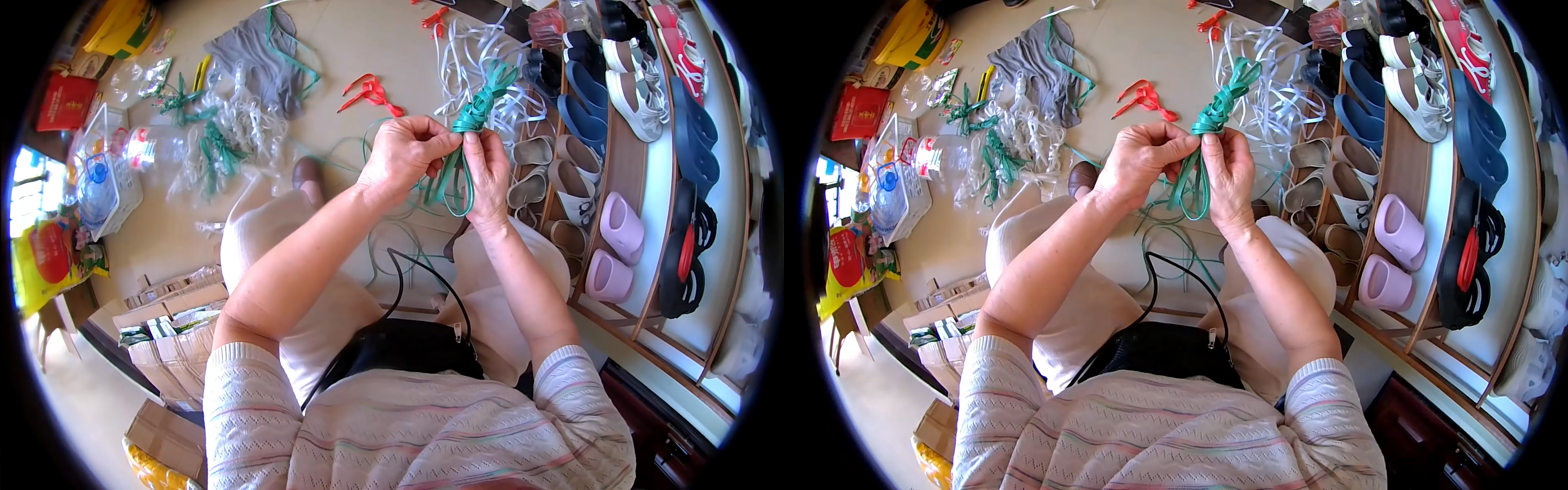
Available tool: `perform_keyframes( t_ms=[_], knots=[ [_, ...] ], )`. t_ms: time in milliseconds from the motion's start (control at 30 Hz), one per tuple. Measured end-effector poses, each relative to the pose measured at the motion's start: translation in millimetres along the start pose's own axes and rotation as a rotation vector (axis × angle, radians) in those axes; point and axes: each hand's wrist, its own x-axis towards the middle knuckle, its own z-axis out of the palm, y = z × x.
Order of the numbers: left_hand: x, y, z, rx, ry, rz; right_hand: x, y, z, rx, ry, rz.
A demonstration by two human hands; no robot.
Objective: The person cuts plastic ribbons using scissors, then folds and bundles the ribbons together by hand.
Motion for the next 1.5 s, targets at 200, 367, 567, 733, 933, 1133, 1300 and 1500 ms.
perform_keyframes(
  t_ms=[200,367,567,733,933,1133,1300,1500],
  knots=[
    [0.8,4.8,-1.1,0.098,0.002,-0.014,4.7,-1.6,-4.2,-0.032,-0.009,0.000],
    [2.3,6.3,-5.6,0.145,-0.016,-0.008,7.2,-6.7,-6.2,-0.127,-0.017,-0.030],
    [2.8,9.3,-3.8,0.251,0.041,0.041,8.1,2.2,-9.0,-0.345,-0.061,-0.122],
    [7.3,6.0,-5.8,0.144,0.110,0.060,3.4,-4.2,-5.0,-0.366,-0.061,-0.120],
    [5.9,3.9,-4.4,0.147,0.072,0.052,3.5,-1.0,-7.7,-0.328,-0.059,-0.125],
    [11.1,0.4,-10.9,0.101,-0.059,0.004,-0.8,-4.9,-11.9,-0.385,-0.118,-0.148],
    [9.6,3.5,-10.3,-0.054,-0.107,0.014,1.9,-11.3,-16.5,-0.280,-0.135,-0.118],
    [12.1,0.1,-13.0,-0.120,-0.182,-0.010,1.0,-15.9,-22.3,-0.236,-0.189,-0.072]
  ],
)
